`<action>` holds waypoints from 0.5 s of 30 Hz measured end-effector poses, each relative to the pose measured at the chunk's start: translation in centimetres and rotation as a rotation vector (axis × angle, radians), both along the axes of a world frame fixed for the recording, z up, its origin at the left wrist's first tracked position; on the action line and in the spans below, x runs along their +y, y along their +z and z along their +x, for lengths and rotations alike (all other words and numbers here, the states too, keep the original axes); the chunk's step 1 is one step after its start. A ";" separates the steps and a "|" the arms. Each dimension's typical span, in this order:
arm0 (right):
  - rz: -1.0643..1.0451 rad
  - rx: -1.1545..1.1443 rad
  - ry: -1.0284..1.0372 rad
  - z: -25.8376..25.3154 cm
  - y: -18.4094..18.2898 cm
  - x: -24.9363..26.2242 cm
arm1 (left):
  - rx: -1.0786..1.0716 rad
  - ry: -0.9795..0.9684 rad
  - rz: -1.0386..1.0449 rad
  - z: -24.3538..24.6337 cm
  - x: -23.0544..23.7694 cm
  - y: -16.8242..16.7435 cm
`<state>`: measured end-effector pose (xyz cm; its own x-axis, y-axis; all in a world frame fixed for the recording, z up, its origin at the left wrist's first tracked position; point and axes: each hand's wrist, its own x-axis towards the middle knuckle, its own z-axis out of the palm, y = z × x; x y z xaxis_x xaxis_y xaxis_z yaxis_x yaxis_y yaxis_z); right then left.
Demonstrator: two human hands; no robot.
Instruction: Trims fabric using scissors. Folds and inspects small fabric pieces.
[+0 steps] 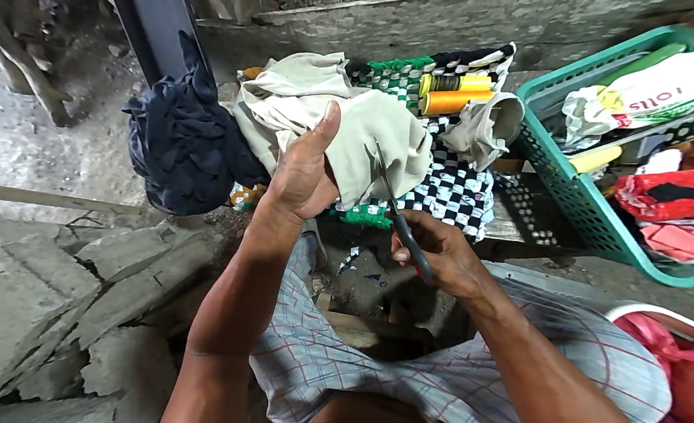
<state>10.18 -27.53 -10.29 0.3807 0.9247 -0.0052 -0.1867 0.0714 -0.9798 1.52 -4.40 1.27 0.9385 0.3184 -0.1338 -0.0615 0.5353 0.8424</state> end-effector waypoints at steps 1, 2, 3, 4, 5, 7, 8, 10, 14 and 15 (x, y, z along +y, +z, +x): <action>-0.003 0.000 -0.004 0.0 0.1 0.0 | 0.006 -0.003 0.006 0.0 -0.1 -0.1; -0.005 -0.002 -0.010 0.1 0.1 -0.1 | 0.010 -0.007 0.015 0.0 -0.2 -0.1; -0.009 -0.001 -0.016 0.1 0.1 -0.1 | 0.010 -0.014 0.022 0.1 -0.2 -0.2; -0.016 0.002 -0.020 0.1 0.2 -0.2 | 0.009 -0.018 0.023 0.1 -0.2 -0.2; -0.020 0.006 -0.025 0.0 0.2 -0.2 | 0.004 -0.020 0.020 0.1 -0.2 -0.3; -0.025 0.006 -0.037 0.0 0.4 -0.3 | 0.000 -0.019 0.016 0.2 -0.2 -0.4; -0.025 0.001 -0.038 0.0 0.4 -0.4 | -0.001 -0.016 0.015 0.2 -0.3 -0.4; -0.022 0.000 -0.039 0.0 0.5 -0.4 | -0.001 -0.018 0.011 0.2 -0.4 -0.4; -0.013 0.024 -0.026 0.0 0.4 -0.3 | 0.015 -0.032 0.019 0.2 -0.7 -0.7; -0.010 0.027 -0.026 0.0 0.4 -0.3 | 0.017 -0.032 0.015 0.2 -0.8 -0.7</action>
<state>10.17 -27.87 -9.89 0.4042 0.9143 -0.0249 -0.2115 0.0669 -0.9751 1.73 -5.23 0.53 0.9459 0.2902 -0.1450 -0.0302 0.5238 0.8513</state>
